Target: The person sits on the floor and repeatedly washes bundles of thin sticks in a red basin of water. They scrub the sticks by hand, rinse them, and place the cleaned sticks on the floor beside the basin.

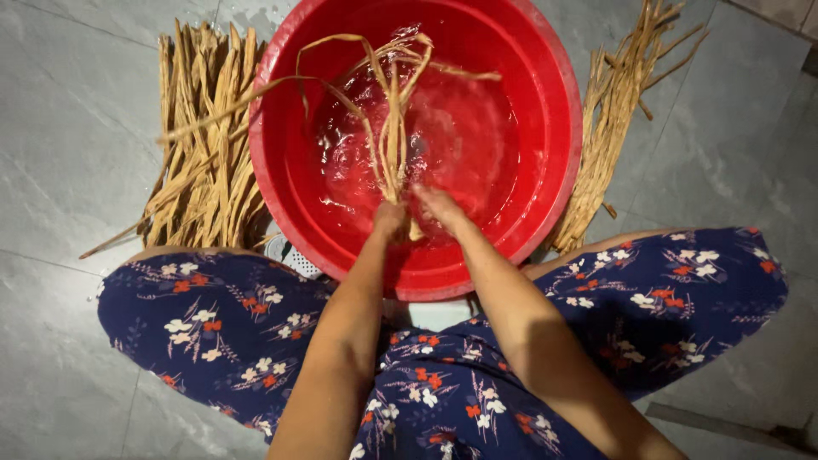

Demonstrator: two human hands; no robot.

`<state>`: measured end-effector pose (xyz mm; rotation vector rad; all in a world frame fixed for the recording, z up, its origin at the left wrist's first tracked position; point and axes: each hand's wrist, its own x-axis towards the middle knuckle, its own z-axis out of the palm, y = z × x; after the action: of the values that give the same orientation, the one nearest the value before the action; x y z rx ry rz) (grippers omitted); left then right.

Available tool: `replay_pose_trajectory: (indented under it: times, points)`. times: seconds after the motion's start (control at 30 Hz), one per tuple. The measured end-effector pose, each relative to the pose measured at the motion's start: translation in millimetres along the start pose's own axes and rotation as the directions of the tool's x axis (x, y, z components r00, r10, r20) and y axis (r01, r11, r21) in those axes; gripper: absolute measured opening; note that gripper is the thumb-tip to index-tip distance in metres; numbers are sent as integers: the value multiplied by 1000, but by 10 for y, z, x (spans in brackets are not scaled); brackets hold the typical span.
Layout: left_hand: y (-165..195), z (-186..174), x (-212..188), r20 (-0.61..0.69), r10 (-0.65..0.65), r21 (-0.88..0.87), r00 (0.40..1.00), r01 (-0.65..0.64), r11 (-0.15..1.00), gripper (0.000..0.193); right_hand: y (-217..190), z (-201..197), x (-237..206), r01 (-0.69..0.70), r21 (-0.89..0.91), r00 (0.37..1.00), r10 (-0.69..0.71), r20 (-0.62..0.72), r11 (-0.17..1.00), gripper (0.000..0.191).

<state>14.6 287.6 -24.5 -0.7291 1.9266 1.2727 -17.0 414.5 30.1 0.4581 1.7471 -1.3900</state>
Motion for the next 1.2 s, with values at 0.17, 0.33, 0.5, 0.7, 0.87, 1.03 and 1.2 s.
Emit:
replay_pose_trajectory:
  times: [0.17,0.33,0.5,0.7,0.87,1.03,1.2]
  points:
    - [137,185,-159,247,214,-60,945,-205,977,64,-43,71,-7,60,34,996,-62,67,998,38]
    - [120,195,-190,450,478,-68,754,-505,861,102,-42,-178,68,-164,111,979,175,-101,980,23]
    - [158,-196,-122,9,169,-40,986,-168,985,70,-67,-453,167,-153,-57,882,110,-459,987,23]
    - [224,-220,-206,70,79,38,994,-81,996,73,189,-94,140,-6,-455,1000,-1,-14,890,25]
    - [194,-153,-103,117,-65,-390,991,106,915,50,207,387,-35,303,-792,950,-98,297,530,27]
    - [470,-332,91,139,-198,-851,970,219,477,12,-501,264,-663,190,-864,979,-28,200,467,26]
    - [824,-898,251,62,-121,-981,991,83,176,21,-1309,-244,-1632,-11,-826,998,57,26,563,26]
